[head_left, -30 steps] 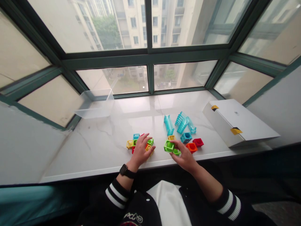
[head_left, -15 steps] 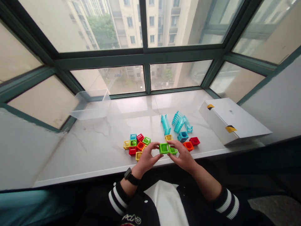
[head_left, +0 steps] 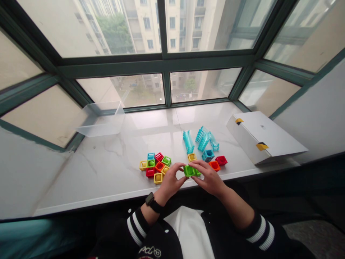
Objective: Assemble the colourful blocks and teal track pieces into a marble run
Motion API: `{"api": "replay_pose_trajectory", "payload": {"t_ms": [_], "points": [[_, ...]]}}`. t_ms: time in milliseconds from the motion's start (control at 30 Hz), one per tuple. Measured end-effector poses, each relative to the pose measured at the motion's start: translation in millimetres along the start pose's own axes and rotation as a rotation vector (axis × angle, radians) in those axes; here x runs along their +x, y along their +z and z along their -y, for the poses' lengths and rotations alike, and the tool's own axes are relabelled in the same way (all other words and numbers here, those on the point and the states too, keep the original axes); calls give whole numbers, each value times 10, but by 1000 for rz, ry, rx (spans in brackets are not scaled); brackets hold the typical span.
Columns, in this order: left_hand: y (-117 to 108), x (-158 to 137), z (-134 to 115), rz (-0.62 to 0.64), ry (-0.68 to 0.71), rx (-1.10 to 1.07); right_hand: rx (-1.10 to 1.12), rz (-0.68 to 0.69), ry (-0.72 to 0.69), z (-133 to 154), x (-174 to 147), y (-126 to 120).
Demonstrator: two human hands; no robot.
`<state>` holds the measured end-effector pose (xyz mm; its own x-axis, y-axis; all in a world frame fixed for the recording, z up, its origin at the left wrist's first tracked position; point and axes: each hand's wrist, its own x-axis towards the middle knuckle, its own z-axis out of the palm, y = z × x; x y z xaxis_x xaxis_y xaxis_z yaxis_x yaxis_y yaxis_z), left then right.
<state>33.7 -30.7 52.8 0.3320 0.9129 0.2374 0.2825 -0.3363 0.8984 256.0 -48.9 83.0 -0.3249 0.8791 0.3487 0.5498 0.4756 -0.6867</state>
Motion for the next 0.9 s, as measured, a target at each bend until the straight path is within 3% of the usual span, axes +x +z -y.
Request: {"api": "replay_pose_trajectory", "payload": {"t_ms": [500, 733, 900], "points": [[70, 0, 13, 101, -64, -38, -164, 156, 86, -106, 86, -287], [143, 26, 118, 92, -110, -6, -147, 48, 72, -258, 98, -529], [322, 102, 271, 188, -127, 50, -192, 55, 65, -330, 90, -570]]}}
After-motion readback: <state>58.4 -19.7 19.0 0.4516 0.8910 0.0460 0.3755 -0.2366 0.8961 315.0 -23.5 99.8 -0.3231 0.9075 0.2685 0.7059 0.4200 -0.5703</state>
